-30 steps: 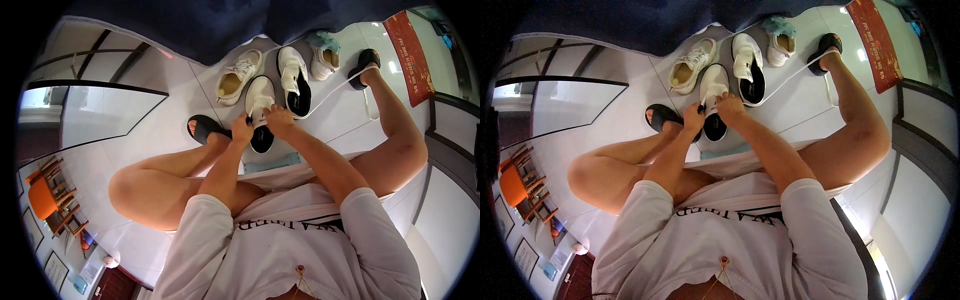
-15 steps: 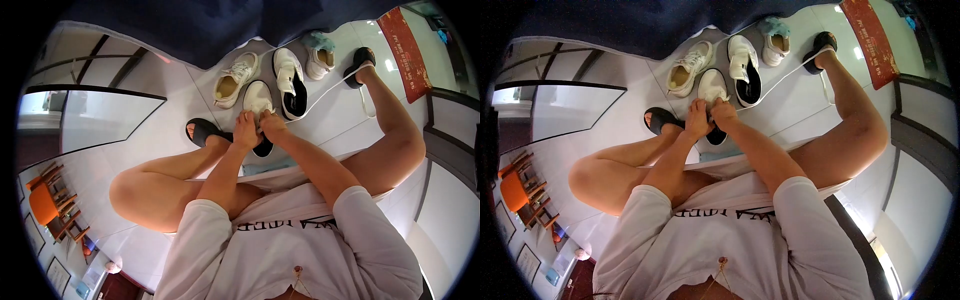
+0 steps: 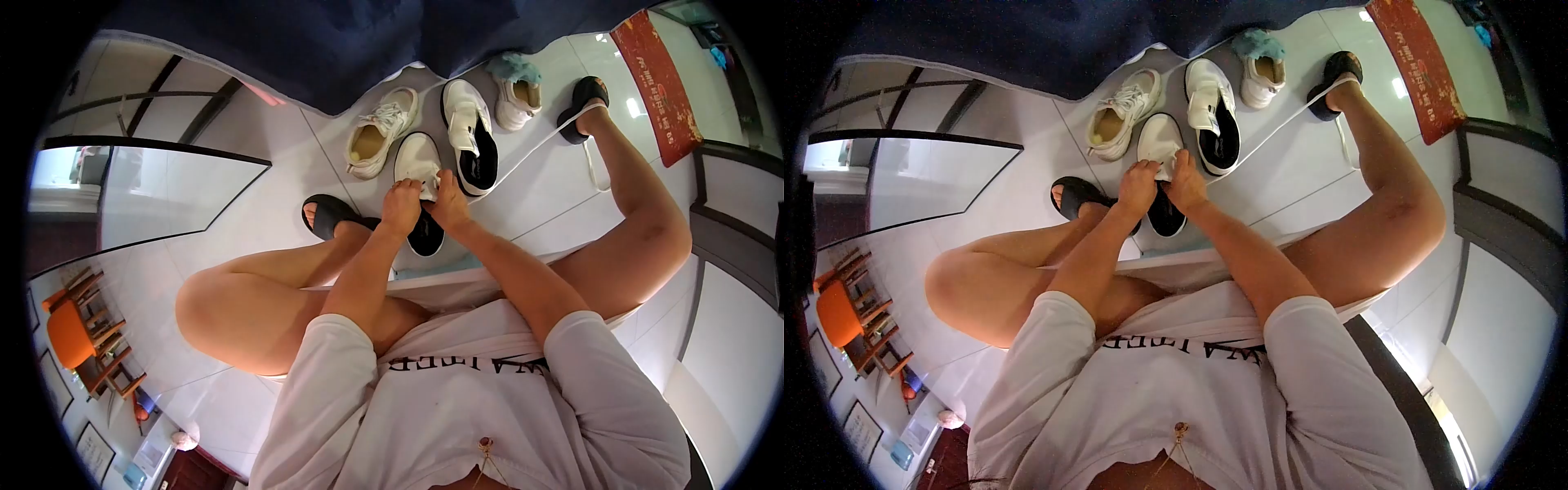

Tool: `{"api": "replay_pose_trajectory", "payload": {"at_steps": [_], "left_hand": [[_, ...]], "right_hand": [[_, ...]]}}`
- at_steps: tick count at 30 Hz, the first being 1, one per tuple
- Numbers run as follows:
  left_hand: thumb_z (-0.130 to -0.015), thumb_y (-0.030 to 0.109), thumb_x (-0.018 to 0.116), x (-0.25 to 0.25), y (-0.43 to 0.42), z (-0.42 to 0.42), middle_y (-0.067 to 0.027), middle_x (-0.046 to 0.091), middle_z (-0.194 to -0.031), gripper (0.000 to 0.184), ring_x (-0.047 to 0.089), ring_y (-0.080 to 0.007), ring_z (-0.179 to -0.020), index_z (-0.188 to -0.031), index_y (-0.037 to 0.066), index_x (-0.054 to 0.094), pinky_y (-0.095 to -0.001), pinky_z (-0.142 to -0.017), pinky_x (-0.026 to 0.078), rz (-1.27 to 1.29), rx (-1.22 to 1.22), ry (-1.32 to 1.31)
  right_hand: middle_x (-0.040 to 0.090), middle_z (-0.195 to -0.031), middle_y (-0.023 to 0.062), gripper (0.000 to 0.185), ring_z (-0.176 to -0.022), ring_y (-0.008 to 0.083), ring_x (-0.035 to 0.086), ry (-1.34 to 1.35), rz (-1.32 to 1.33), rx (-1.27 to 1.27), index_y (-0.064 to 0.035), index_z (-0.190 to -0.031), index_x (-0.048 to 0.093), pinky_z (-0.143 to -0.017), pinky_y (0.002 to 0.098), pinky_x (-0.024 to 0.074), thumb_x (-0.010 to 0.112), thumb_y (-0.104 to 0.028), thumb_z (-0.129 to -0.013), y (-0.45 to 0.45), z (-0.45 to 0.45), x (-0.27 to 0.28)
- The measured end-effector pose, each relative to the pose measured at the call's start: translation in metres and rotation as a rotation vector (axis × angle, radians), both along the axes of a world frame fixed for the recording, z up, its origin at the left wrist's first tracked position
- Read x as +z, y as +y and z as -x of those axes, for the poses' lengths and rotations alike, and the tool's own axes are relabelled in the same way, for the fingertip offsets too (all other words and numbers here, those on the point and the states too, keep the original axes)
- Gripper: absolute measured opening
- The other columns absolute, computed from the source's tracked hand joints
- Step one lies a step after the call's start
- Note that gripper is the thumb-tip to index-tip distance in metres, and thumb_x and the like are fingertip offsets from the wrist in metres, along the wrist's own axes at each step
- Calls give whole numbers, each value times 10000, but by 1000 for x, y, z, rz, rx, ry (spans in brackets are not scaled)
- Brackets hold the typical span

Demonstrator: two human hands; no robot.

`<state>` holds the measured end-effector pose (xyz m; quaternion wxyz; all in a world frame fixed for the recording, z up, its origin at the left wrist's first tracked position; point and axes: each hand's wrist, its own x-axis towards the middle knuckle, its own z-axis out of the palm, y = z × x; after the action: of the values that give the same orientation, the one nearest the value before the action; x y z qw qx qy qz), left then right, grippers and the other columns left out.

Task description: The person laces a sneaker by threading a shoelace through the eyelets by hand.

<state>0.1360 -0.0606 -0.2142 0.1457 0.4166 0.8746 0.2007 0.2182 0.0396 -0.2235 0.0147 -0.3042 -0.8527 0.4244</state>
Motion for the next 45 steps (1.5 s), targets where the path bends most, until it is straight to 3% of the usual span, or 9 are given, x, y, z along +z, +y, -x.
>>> {"api": "replay_pose_trajectory", "payload": {"at_steps": [5, 11, 13, 17, 25, 27, 35, 40, 45], "left_hand": [[-734, 33, 584, 0, -6, 5, -150, 617, -839, 55, 606, -317, -843, -782, 10, 597, -373, -736, 503, 39, -15, -85], [-764, 47, 560, 15, -5, -4, -169, 591, -959, 440, 592, -313, -907, -1198, 29, 492, -391, -794, 485, 183, -29, -119], [-785, 53, 534, 29, -3, -13, -199, 520, -1168, 602, 522, -323, -1087, -1354, 68, 338, -405, -895, 437, 234, -136, 94], [-800, 38, 501, 21, -1, -15, -189, 400, -1344, 574, 400, -314, -1242, -1353, 73, 349, -402, -979, 379, -18, -168, -27], [-844, 86, 448, -3, 1, -11, -182, 361, -1385, 474, 385, -297, -1265, -1306, 0, 391, -372, -1003, 370, 318, -461, -5], [-848, 99, 442, 0, 6, -14, -188, 366, -1380, 464, 383, -302, -1266, -1296, -12, 399, -375, -1005, 367, 362, -472, 11], [-841, 96, 455, -14, 1, -23, -224, 351, -1373, 482, 333, -335, -1291, -1289, -63, 371, -385, -1014, 360, 534, -523, 187], [-810, 36, 446, -13, 6, -41, -237, 197, -1441, 619, 234, -384, -1328, -1372, -62, 204, -391, -1051, 317, 314, -146, -274], [-804, 57, 452, -3, -4, -37, -239, 60, -1472, 702, 171, -377, -1352, -1399, -59, 100, -377, -1050, 314, 506, -324, -161]], "right_hand": [[495, -1091, 221, 711, -953, 405, 535, 77, 118, 23, -31, -1165, 329, -793, 416, 478, 772, -110, -615, 10, -9, 1], [556, -1011, 214, 641, -940, 374, 548, -7, 92, 6, -20, -1103, 457, -803, 403, 460, 798, -206, -593, 16, -19, -13], [571, -985, 212, 602, -928, 377, 554, -116, -10, 39, -17, -1082, 503, -804, 402, 461, 796, -227, -600, 17, -23, -26], [628, -922, 195, 418, -869, 351, 598, -277, 199, 144, -34, -982, 621, -785, 401, 473, 763, -227, -639, 27, -24, -30], [650, -861, 187, 273, -761, 313, 638, -339, 444, 198, 2, -963, 627, -656, 381, 504, 657, -128, -725, 47, -30, -47], [600, -701, 87, 144, -607, 145, 586, -346, 609, 113, 36, -915, 602, -543, 286, 484, 558, 20, -778, 50, -30, -38], [624, -757, 196, 171, -669, 266, 634, -387, 479, 280, 49, -837, 596, -602, 364, 502, 536, -107, -798, 56, -23, -29], [614, -882, 247, 237, -868, 359, 607, -385, 263, 342, 31, -864, 608, -778, 430, 475, 512, -179, -813, 44, -18, -26], [608, -941, 249, 259, -947, 382, 572, -334, 88, 290, 27, -902, 613, -852, 430, 446, 514, -188, -797, 35, -21, -23]]}}
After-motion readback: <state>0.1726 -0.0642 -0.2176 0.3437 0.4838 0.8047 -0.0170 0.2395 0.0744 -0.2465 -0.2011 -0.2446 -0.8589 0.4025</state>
